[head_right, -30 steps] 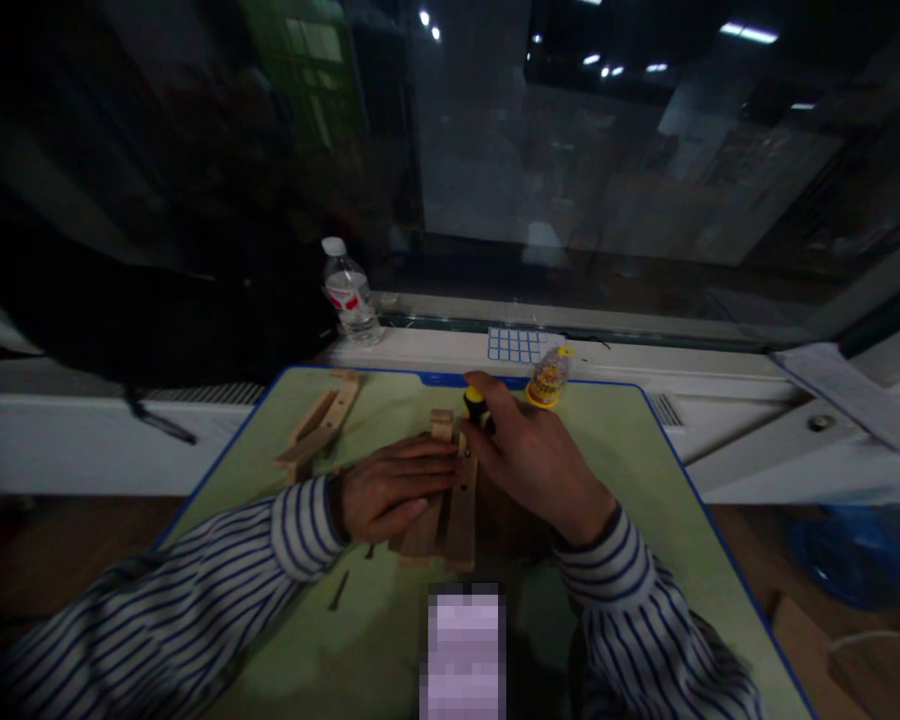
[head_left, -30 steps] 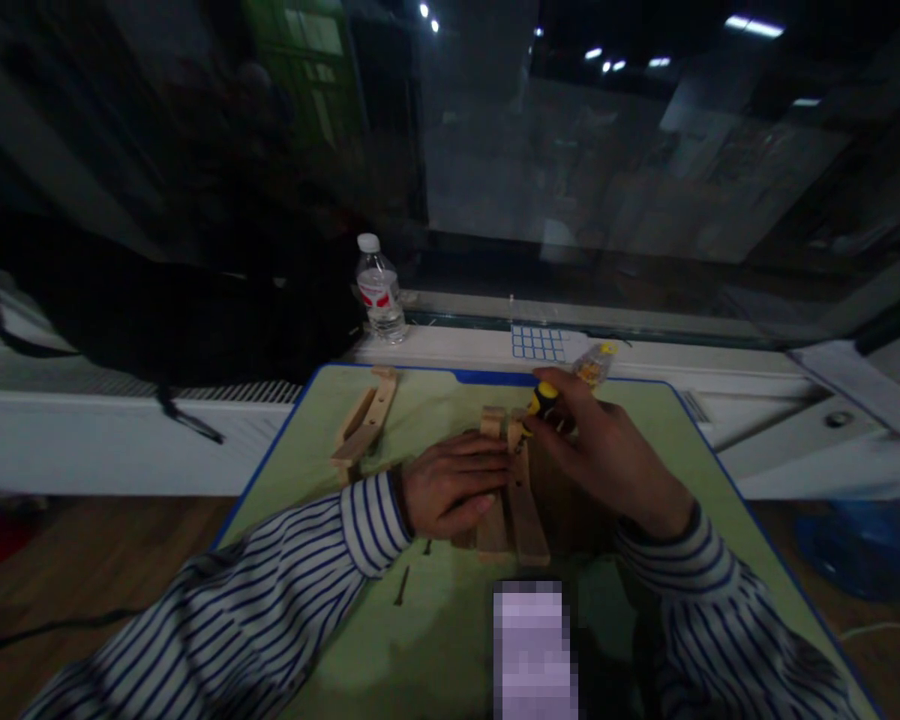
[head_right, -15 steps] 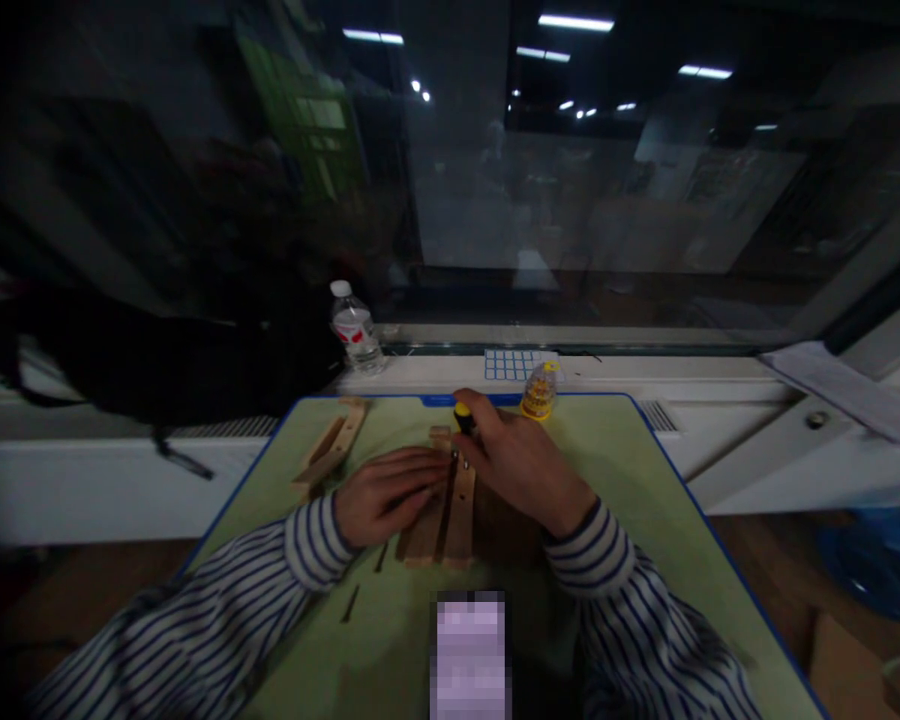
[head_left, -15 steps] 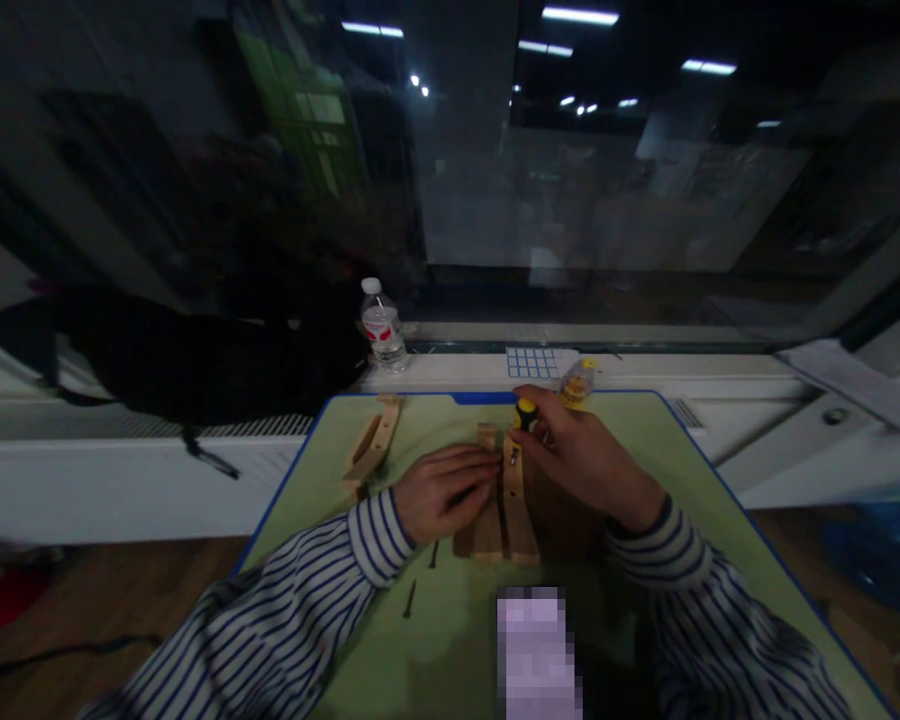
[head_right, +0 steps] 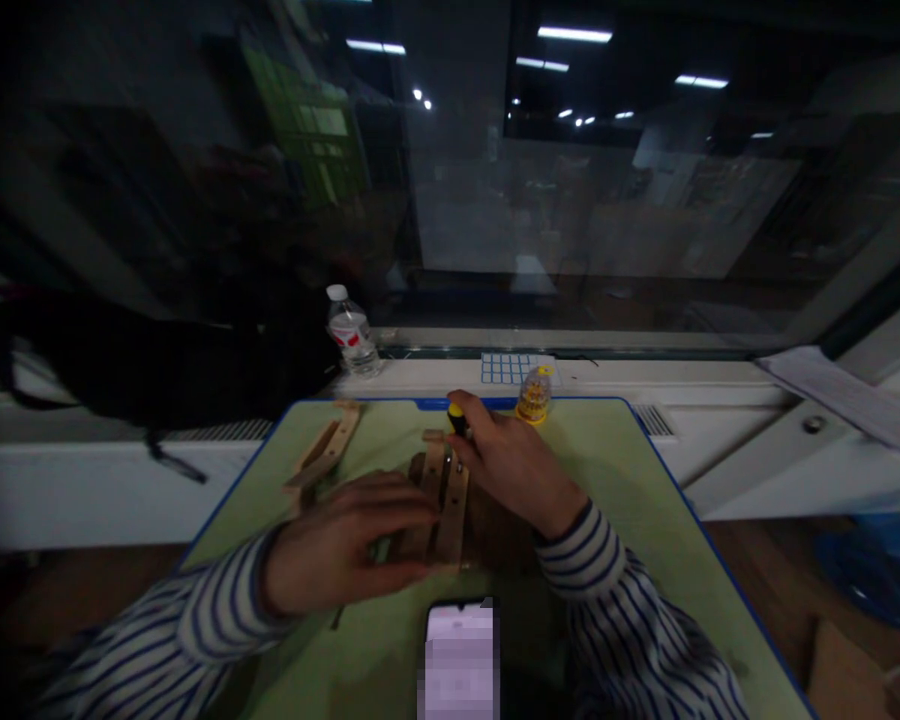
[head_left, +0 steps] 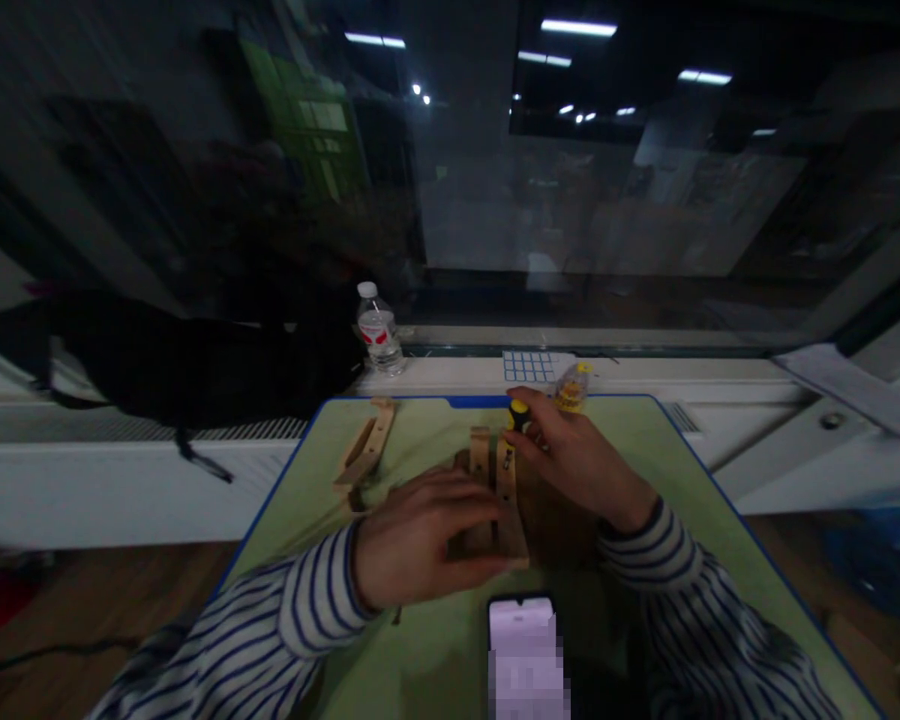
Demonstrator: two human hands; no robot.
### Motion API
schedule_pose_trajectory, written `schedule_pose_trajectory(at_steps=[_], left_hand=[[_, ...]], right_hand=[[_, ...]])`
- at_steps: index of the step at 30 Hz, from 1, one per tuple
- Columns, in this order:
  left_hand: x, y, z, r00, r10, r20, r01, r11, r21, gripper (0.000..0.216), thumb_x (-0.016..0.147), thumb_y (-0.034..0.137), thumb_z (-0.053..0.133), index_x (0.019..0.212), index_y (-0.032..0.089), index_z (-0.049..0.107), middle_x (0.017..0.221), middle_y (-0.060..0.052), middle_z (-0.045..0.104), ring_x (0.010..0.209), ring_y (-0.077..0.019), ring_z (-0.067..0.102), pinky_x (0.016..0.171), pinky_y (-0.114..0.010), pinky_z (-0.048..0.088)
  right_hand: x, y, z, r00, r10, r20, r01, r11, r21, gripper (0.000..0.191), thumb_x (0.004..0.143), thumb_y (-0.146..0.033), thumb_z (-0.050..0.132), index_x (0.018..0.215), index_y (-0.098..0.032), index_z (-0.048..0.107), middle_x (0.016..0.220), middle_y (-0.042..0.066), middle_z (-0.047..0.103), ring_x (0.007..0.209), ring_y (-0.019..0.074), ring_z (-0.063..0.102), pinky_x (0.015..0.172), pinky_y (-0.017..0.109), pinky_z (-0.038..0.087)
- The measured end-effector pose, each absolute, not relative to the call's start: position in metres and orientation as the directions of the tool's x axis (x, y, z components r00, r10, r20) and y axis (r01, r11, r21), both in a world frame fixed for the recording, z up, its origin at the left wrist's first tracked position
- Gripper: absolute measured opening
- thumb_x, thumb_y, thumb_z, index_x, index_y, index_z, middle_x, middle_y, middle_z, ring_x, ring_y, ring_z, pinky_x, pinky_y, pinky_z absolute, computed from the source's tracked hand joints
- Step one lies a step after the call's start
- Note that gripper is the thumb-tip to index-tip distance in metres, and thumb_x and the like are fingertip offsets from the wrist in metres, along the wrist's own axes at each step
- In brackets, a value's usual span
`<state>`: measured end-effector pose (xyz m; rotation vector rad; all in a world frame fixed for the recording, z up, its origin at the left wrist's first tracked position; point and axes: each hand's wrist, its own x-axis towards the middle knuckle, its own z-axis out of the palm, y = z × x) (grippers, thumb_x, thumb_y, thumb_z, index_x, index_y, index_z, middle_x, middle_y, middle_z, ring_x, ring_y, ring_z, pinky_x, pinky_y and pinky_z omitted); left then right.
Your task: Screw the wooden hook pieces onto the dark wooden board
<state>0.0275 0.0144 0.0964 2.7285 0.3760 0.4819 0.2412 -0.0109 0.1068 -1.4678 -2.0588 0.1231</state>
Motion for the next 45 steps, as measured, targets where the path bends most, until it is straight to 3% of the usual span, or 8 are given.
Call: schedule_pose_trajectory(at_steps=[3, 12, 25, 32, 35, 37, 40, 45], left_hand=[[0.031, -0.002, 0.091, 0.899, 0.284, 0.332, 0.185, -0.936, 0.299, 0.026, 0.08, 0.039, 0.062, 0.099, 0.02, 0.064, 0.105, -0.004, 0.068, 0.09, -0.0213, 0.061, 0.079, -0.037, 0.048], [0.042, -0.014, 0.074, 0.885, 0.262, 0.384, 0.212, -0.963, 0.167, 0.015, 0.089, 0.027, 0.052, 0.096, 0.021, 0.063, 0.1, 0.001, 0.07, 0.09, -0.0173, 0.063, 0.081, -0.035, 0.049], [0.046, -0.014, 0.078, 0.877, 0.236, 0.418, 0.19, -0.97, 0.149, 0.016, 0.09, 0.026, 0.049, 0.095, 0.02, 0.063, 0.097, 0.001, 0.071, 0.087, -0.0169, 0.064, 0.077, -0.033, 0.051], [0.043, -0.015, 0.08, 0.897, 0.236, 0.375, 0.158, -0.961, 0.226, 0.02, 0.086, 0.035, 0.055, 0.094, 0.019, 0.062, 0.097, -0.001, 0.07, 0.086, -0.018, 0.064, 0.077, -0.034, 0.05], [0.04, -0.004, 0.092, 0.881, 0.313, 0.356, 0.203, -0.928, 0.314, 0.016, 0.087, 0.032, 0.053, 0.09, 0.019, 0.063, 0.085, 0.0, 0.069, 0.079, -0.0155, 0.063, 0.074, -0.031, 0.048], [0.041, 0.012, 0.1, 0.826, 0.442, 0.35, 0.318, -0.878, 0.358, 0.019, 0.089, 0.03, 0.05, 0.086, 0.02, 0.064, 0.077, 0.0, 0.067, 0.076, -0.015, 0.062, 0.071, -0.029, 0.047], [0.048, 0.042, 0.107, 0.687, 0.63, 0.362, 0.513, -0.773, 0.373, 0.02, 0.087, 0.034, 0.052, 0.085, 0.02, 0.066, 0.08, -0.002, 0.068, 0.077, -0.0171, 0.062, 0.07, -0.029, 0.046], [0.065, 0.068, 0.102, 0.639, 0.683, 0.353, 0.538, -0.725, 0.429, 0.02, 0.08, 0.032, 0.059, 0.093, 0.019, 0.065, 0.089, -0.003, 0.07, 0.083, -0.0188, 0.064, 0.075, -0.03, 0.048]], right_hand=[[0.24, -0.011, 0.108, -0.2, 0.898, 0.392, 0.832, 0.367, -0.416, 0.043, 0.092, -0.031, 0.044, 0.132, -0.019, 0.034, 0.106, 0.011, 0.066, 0.081, 0.0211, 0.067, 0.073, 0.037, 0.053], [0.24, -0.012, 0.109, -0.179, 0.916, 0.359, 0.836, 0.334, -0.436, 0.043, 0.092, -0.034, 0.044, 0.132, -0.02, 0.034, 0.096, 0.008, 0.068, 0.076, 0.0206, 0.067, 0.071, 0.035, 0.054], [0.239, -0.012, 0.109, -0.17, 0.916, 0.362, 0.856, 0.32, -0.406, 0.044, 0.091, -0.033, 0.046, 0.132, -0.019, 0.036, 0.097, 0.009, 0.069, 0.081, 0.0221, 0.068, 0.074, 0.036, 0.054], [0.24, -0.012, 0.109, -0.173, 0.916, 0.362, 0.85, 0.324, -0.414, 0.044, 0.091, -0.034, 0.046, 0.131, -0.019, 0.035, 0.092, 0.008, 0.069, 0.078, 0.022, 0.068, 0.071, 0.035, 0.054], [0.241, -0.011, 0.108, -0.176, 0.919, 0.354, 0.854, 0.321, -0.409, 0.044, 0.092, -0.035, 0.045, 0.132, -0.019, 0.035, 0.09, 0.008, 0.069, 0.079, 0.0227, 0.068, 0.071, 0.036, 0.054], [0.24, -0.011, 0.108, -0.183, 0.918, 0.351, 0.855, 0.325, -0.403, 0.043, 0.092, -0.033, 0.045, 0.132, -0.02, 0.035, 0.091, 0.009, 0.069, 0.08, 0.0231, 0.068, 0.071, 0.037, 0.054], [0.24, -0.012, 0.109, -0.199, 0.91, 0.363, 0.852, 0.344, -0.395, 0.042, 0.092, -0.033, 0.044, 0.132, -0.019, 0.035, 0.095, 0.01, 0.069, 0.082, 0.0238, 0.068, 0.073, 0.038, 0.053], [0.241, -0.014, 0.111, -0.191, 0.909, 0.37, 0.856, 0.339, -0.391, 0.043, 0.093, -0.036, 0.043, 0.13, -0.017, 0.035, 0.096, 0.012, 0.069, 0.083, 0.0249, 0.068, 0.069, 0.037, 0.053]])
